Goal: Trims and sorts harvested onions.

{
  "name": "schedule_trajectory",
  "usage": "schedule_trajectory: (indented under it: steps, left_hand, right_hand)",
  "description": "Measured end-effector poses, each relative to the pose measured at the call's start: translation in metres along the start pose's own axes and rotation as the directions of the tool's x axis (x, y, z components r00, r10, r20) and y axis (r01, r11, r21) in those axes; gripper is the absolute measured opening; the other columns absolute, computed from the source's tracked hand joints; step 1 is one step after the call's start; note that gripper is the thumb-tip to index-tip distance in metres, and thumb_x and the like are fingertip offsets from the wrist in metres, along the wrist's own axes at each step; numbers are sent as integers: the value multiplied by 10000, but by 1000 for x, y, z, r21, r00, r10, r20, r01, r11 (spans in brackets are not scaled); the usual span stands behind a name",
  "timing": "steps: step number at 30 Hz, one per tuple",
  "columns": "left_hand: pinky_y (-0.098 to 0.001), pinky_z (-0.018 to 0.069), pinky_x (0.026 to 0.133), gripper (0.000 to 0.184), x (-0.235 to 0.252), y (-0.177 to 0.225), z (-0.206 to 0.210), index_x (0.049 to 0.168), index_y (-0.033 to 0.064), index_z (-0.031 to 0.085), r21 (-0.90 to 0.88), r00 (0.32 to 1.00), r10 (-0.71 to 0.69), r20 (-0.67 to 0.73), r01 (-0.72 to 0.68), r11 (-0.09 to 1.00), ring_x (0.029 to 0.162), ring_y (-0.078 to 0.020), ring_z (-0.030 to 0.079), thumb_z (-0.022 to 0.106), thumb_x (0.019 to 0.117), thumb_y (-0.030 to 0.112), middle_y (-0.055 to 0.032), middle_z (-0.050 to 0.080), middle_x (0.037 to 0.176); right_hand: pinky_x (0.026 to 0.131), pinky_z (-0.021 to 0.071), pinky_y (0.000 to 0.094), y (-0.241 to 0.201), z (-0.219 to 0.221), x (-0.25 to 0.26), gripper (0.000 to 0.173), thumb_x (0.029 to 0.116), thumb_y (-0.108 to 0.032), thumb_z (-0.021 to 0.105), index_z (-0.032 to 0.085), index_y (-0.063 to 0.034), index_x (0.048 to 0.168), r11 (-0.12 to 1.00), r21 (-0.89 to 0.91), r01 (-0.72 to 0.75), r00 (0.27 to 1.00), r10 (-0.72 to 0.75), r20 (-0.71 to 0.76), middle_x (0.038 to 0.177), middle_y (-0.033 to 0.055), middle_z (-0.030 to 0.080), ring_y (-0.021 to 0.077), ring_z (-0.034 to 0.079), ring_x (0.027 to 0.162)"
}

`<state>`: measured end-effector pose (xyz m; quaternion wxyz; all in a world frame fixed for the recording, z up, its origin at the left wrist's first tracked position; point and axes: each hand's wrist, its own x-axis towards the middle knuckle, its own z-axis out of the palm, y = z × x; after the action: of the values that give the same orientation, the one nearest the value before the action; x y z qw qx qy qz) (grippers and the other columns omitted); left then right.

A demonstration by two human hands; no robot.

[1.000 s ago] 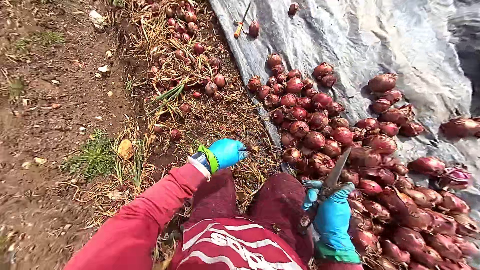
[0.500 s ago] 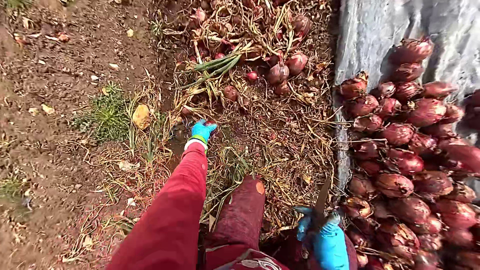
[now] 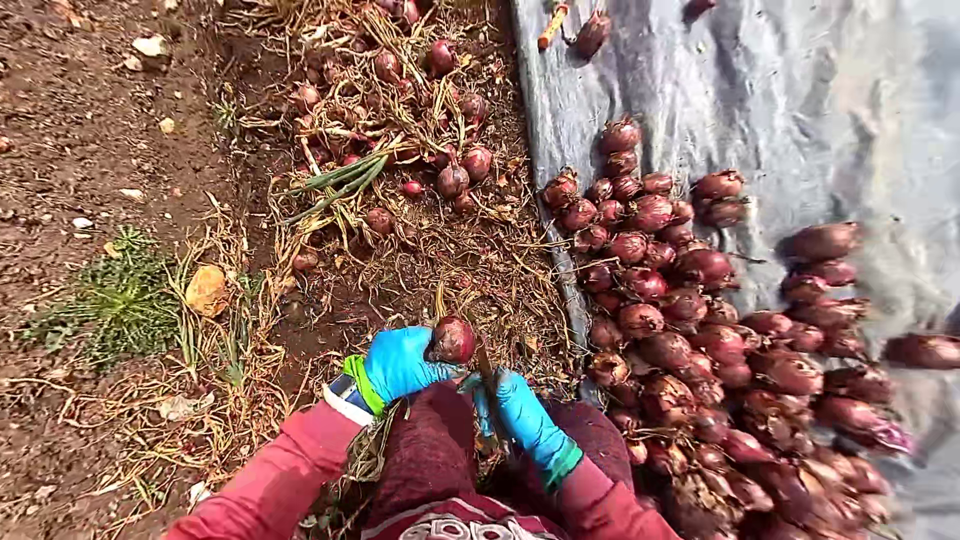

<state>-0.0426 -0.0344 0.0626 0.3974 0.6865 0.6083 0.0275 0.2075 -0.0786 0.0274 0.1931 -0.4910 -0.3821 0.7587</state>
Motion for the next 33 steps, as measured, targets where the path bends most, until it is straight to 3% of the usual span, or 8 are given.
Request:
schedule_trajectory:
  steps: [4, 9, 14, 18, 21, 23, 27, 33]
  left_hand:
    - [-550, 584, 803, 680, -20, 63, -20, 1003, 167, 745, 248, 947, 58, 315, -141, 959, 879, -226, 720, 705, 766, 803, -35, 741, 909]
    - [-560, 588, 829, 486, -45, 134, 2, 1017, 166, 752, 308, 989, 98, 113, -128, 943, 909, -240, 731, 684, 908, 634, -46, 752, 937]
    - [-617, 555, 822, 359, -53, 243, 77, 1072, 128, 729, 325, 767, 242, 594, -503, 801, 983, -319, 710, 496, 1079, 401, -107, 735, 1008]
    - [-570, 560, 878, 343, 23, 242, 50, 1122, 204, 750, 349, 933, 183, 311, -292, 891, 1001, -240, 718, 516, 1069, 449, -39, 756, 1042]
    - [-524, 568, 925, 324, 47, 185, 17, 1191, 227, 745, 439, 965, -13, 263, -108, 892, 1020, -208, 716, 551, 1054, 447, -18, 754, 1086]
    - [-580, 561, 938, 387, 41, 143, -5, 1240, 133, 710, 677, 865, -348, 362, 13, 736, 1079, -315, 701, 631, 996, 424, -123, 723, 1156]
    - [-690, 464, 1045, 755, 14, 124, -30, 1401, -2, 582, 793, 512, -754, 412, 206, 573, 1266, -466, 605, 669, 934, 585, -293, 642, 1316]
    - [-658, 519, 989, 395, 68, 178, -58, 1372, 148, 653, 666, 600, -670, 438, 284, 690, 1143, -405, 686, 511, 1061, 346, -207, 699, 1259]
  right_hand:
    - [495, 547, 383, -25, -3, -41, 901, 905, -873, 214, 668, -95, 893, 964, -245, 102, 982, -137, -130, 620, 55, 612, 186, 597, 503]
    - [487, 537, 394, 16, -34, -118, 882, 977, -781, 190, 706, -67, 966, 977, -175, 119, 963, -156, -218, 604, 81, 597, 208, 580, 487]
    - [453, 535, 355, 52, -64, -195, 918, 838, -932, 251, 650, -106, 851, 972, -124, 198, 924, -227, -306, 598, 38, 598, 177, 588, 477]
    - [399, 532, 367, 61, -123, -204, 925, 971, -771, 64, 664, -67, 973, 903, 185, 388, 710, -165, -685, 557, 54, 574, 181, 562, 419]
    - [432, 543, 374, 64, -189, -183, 720, 1087, -585, 167, 655, -100, 1299, 942, 204, 267, 717, -53, -695, 791, 136, 702, 224, 605, 488]
    - [447, 551, 382, 63, -219, -181, 546, 1098, -503, 339, 638, -114, 1338, 975, 205, 87, 761, 68, -645, 971, 144, 758, 264, 667, 559]
    - [465, 545, 417, 43, -242, -217, 561, 1010, -479, 601, 532, -71, 1388, 947, 300, -120, 687, 297, -663, 779, 151, 705, 264, 653, 546]
    - [523, 578, 425, 23, -275, -251, 584, 954, -393, 690, 503, -18, 1361, 882, 451, -138, 593, 439, -675, 837, 147, 717, 245, 681, 595]
